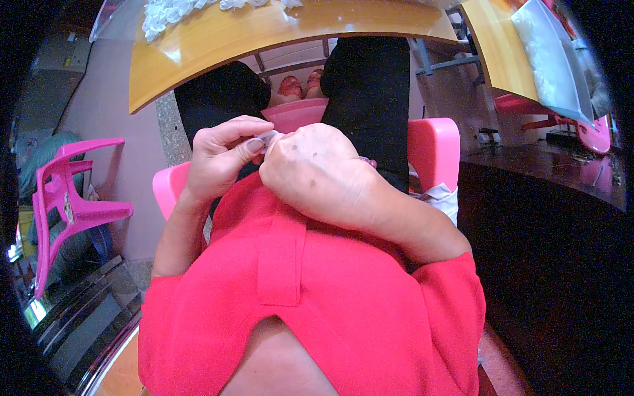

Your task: Inserting small components into plastic housings using a precision tool in a manufacturing setting.

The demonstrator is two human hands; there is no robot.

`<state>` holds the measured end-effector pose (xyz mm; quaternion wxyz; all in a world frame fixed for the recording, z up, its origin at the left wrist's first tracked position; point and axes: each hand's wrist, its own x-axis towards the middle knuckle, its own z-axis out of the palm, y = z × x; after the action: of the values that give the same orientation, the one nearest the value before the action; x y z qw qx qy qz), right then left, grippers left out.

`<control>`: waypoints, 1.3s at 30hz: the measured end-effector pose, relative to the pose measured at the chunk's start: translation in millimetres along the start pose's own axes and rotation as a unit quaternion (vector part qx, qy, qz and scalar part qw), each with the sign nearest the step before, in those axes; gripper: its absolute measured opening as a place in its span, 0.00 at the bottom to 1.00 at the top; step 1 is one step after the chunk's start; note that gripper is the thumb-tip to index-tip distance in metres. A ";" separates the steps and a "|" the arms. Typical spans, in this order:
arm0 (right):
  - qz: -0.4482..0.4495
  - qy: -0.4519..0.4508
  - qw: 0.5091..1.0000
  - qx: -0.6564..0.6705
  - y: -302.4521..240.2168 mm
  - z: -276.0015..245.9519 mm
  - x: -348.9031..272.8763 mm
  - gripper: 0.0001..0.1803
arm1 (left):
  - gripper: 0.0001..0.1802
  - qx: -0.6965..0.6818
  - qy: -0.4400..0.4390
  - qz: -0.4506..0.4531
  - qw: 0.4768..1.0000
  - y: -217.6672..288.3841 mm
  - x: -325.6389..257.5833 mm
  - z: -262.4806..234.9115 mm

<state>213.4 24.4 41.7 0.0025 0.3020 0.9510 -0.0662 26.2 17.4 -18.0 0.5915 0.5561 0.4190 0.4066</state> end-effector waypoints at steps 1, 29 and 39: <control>0.003 -0.014 1.000 0.009 0.9 -0.1 -0.4 0.07 | 0.10 0.017 -0.010 0.001 1.000 -1.2 0.8 0.1; 0.078 0.123 0.976 0.165 21.3 -8.4 1.8 0.09 | 0.16 -0.239 0.019 0.064 0.969 10.8 6.7 -29.4; 0.067 0.157 0.980 0.105 8.6 -9.3 0.8 0.06 | 0.15 -0.225 0.009 0.057 0.973 9.3 6.7 -20.4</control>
<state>218.0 33.0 49.8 -0.1742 0.3706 0.9048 -0.1166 8.8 30.6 -9.6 0.6730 0.4282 0.2901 0.5287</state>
